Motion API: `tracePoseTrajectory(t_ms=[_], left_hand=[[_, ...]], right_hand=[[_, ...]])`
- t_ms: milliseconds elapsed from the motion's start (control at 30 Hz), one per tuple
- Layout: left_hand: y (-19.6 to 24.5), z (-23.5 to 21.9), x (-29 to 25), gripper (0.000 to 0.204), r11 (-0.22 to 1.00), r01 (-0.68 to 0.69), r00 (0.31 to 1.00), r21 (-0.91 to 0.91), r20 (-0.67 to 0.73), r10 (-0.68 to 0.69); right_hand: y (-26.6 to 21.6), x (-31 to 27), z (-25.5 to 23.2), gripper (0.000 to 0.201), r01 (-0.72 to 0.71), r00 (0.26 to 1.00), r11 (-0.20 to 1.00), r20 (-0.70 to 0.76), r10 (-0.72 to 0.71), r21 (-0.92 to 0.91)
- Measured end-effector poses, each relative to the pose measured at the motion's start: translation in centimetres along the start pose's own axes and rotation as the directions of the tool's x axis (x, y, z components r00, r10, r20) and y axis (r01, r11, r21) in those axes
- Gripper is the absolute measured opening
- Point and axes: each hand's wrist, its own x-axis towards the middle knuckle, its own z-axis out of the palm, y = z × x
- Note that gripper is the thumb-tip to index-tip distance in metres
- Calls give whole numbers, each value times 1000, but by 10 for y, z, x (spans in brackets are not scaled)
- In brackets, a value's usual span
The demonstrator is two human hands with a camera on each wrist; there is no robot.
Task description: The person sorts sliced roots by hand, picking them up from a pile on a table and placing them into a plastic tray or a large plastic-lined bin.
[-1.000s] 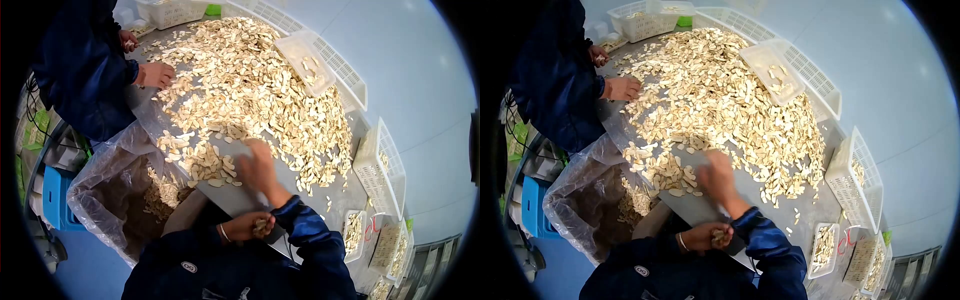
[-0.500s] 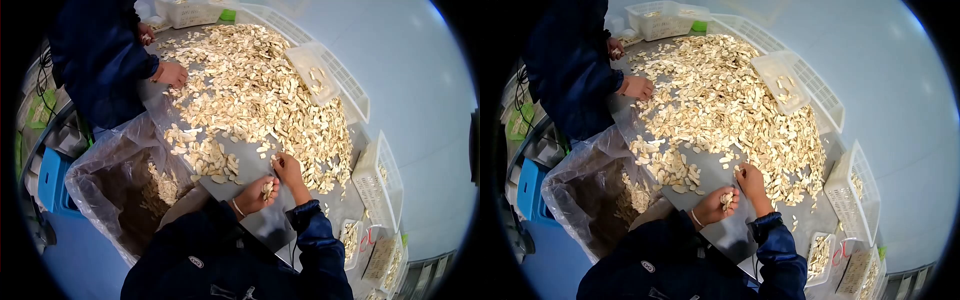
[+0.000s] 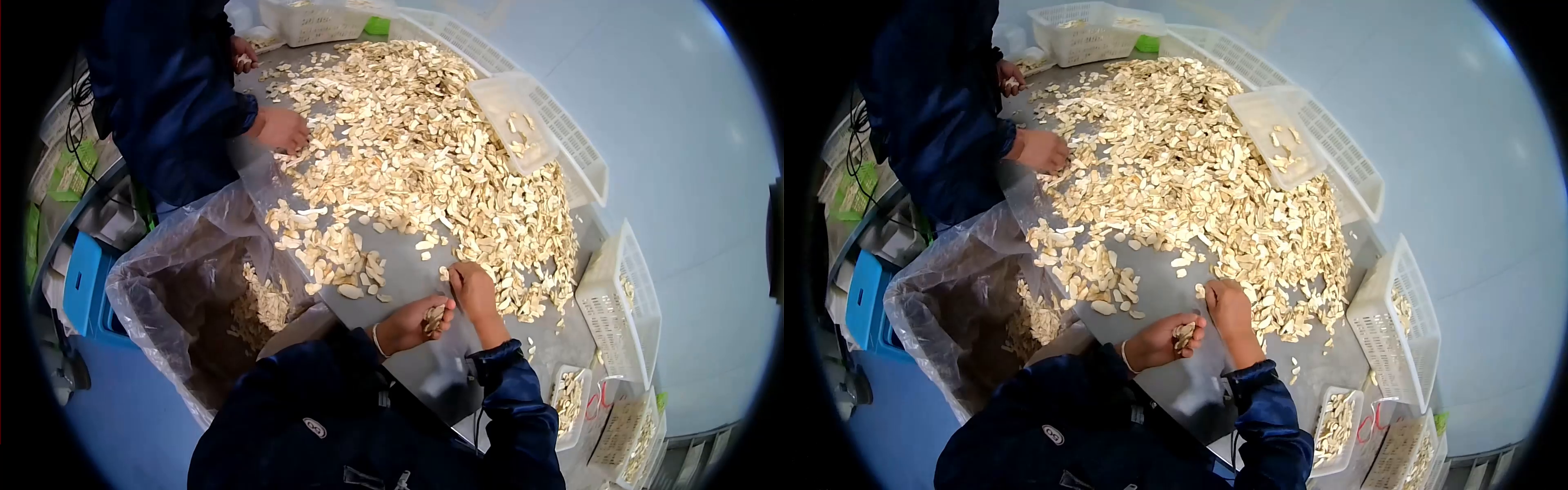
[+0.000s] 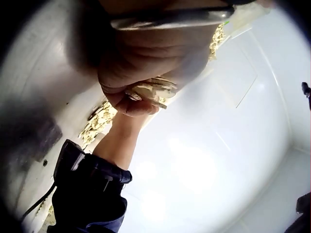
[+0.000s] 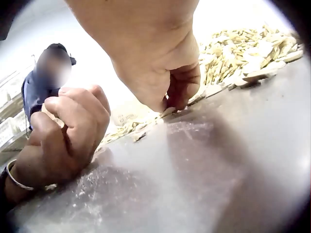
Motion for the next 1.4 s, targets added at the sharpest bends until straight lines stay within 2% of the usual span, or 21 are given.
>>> tracePoseTrajectory(t_ms=[67,200,300,600,800,900,1000,1033,1100,1133,1200,1333,1400], left_hand=[[0,0,-1,19,1000,4,1000,-21,27,-4],[-1,-4,2,19,999,22,996,-39,82,-19],[-1,-2,0,19,999,22,999,-28,49,-21],[-1,0,1,19,1000,10,999,-14,39,-9],[-1,0,1,18,1000,9,999,-13,42,-8],[0,3,0,18,1000,2,999,-6,33,-2],[-1,0,2,19,1000,15,999,-21,36,-14],[-1,-2,2,19,1000,12,999,-27,47,-10],[-2,-4,3,20,999,5,998,-39,69,-2],[-3,-4,3,20,999,6,999,-34,50,-4],[-4,-6,3,21,1000,9,1000,-23,12,-9],[-4,-9,4,22,999,-39,999,-38,-11,38],[-2,-11,3,24,997,-65,998,-42,-20,64]], right_hand=[[6,3,0,11,-15,1000,995,-6,15,98],[-6,6,-14,13,-107,983,990,157,91,95],[-2,0,-8,15,29,994,995,107,-39,96],[-7,0,-12,13,107,980,990,176,-90,-89],[0,-2,-15,14,124,973,992,199,-114,-38],[3,-6,-16,14,103,971,995,216,-100,-4],[2,-7,-21,17,-5,978,995,209,-16,102],[0,-8,-25,20,-103,974,986,216,73,132],[-3,-10,-35,27,-292,940,937,236,245,190],[5,-13,-34,31,-365,921,856,274,276,365],[22,-18,-29,37,-476,879,586,362,309,655],[32,-26,-34,39,-499,867,474,410,285,725],[32,-29,-38,37,-511,859,482,413,302,712]])
